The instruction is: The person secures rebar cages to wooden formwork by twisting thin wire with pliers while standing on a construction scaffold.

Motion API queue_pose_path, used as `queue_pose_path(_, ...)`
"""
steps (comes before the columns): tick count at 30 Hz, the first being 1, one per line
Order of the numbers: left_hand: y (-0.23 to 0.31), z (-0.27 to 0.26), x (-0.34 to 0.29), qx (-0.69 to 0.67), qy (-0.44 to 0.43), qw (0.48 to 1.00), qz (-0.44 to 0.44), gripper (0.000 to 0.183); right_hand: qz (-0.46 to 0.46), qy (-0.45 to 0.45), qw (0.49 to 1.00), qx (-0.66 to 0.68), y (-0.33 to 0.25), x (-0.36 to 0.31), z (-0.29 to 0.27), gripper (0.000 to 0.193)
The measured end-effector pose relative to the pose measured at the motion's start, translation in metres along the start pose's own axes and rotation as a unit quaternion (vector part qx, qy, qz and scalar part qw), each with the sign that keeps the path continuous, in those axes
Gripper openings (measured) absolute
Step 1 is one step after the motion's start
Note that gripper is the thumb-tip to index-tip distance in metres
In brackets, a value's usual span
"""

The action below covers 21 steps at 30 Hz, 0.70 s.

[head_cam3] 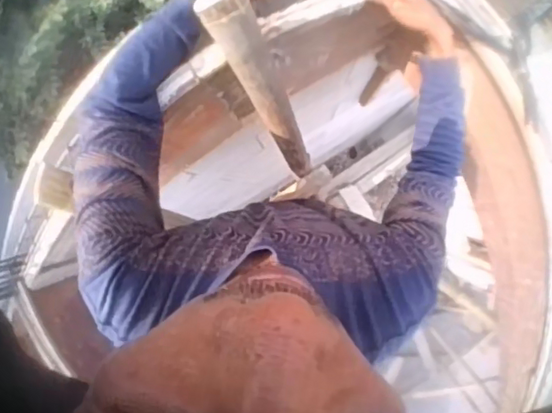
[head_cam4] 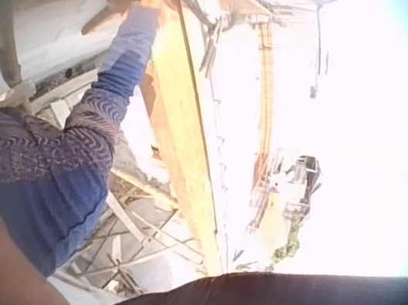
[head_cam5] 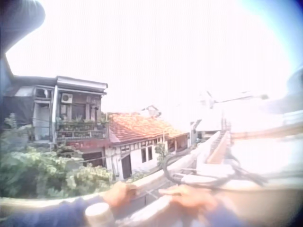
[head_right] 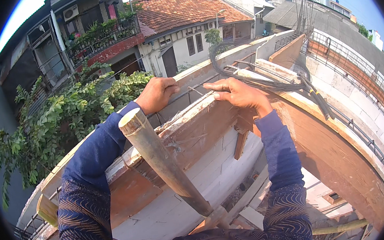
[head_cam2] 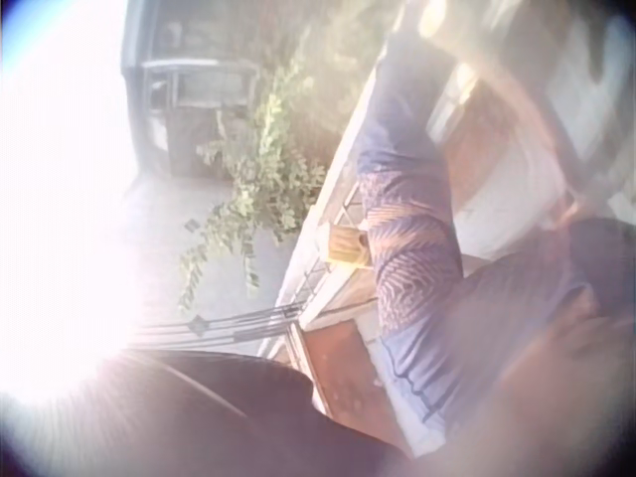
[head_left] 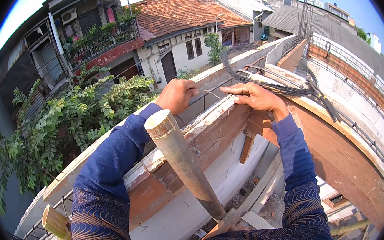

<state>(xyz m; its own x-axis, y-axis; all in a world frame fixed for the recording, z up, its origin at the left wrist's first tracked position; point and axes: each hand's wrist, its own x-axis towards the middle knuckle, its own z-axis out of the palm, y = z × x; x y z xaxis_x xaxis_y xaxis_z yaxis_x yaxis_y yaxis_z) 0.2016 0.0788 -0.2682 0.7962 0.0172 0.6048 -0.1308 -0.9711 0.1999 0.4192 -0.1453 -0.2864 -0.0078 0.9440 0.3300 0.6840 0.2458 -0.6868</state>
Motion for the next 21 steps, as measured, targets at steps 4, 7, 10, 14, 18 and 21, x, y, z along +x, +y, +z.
queue_pose_path(4, 0.001, 0.008, 0.000, 0.056, 0.029, 0.998, -0.013, 0.013, 0.020, 0.081, 0.996, 0.006, 0.005, 0.002, 0.011, 0.045)
queue_pose_path(7, 0.010, 0.017, -0.008, 0.095, 0.066, 0.992, -0.051, 0.017, 0.008, 0.180, 0.983, -0.015, 0.007, 0.001, 0.024, 0.041)
queue_pose_path(10, 0.007, 0.030, -0.016, 0.117, 0.127, 0.985, -0.029, 0.021, -0.038, 0.312, 0.941, -0.121, -0.004, -0.005, 0.029, 0.035)
queue_pose_path(14, 0.007, 0.034, -0.020, 0.159, 0.128, 0.975, -0.083, 0.021, -0.060, 0.503, 0.806, -0.306, -0.047, -0.045, -0.005, 0.019)
queue_pose_path(18, 0.023, 0.033, -0.016, 0.238, 0.096, 0.955, -0.146, 0.028, 0.233, 0.564, 0.601, -0.517, -0.089, -0.126, -0.055, 0.018)
queue_pose_path(21, 0.002, 0.033, -0.026, 0.207, 0.095, 0.963, -0.140, 0.026, 0.422, 0.453, 0.630, -0.468, -0.080, -0.162, -0.080, 0.020)
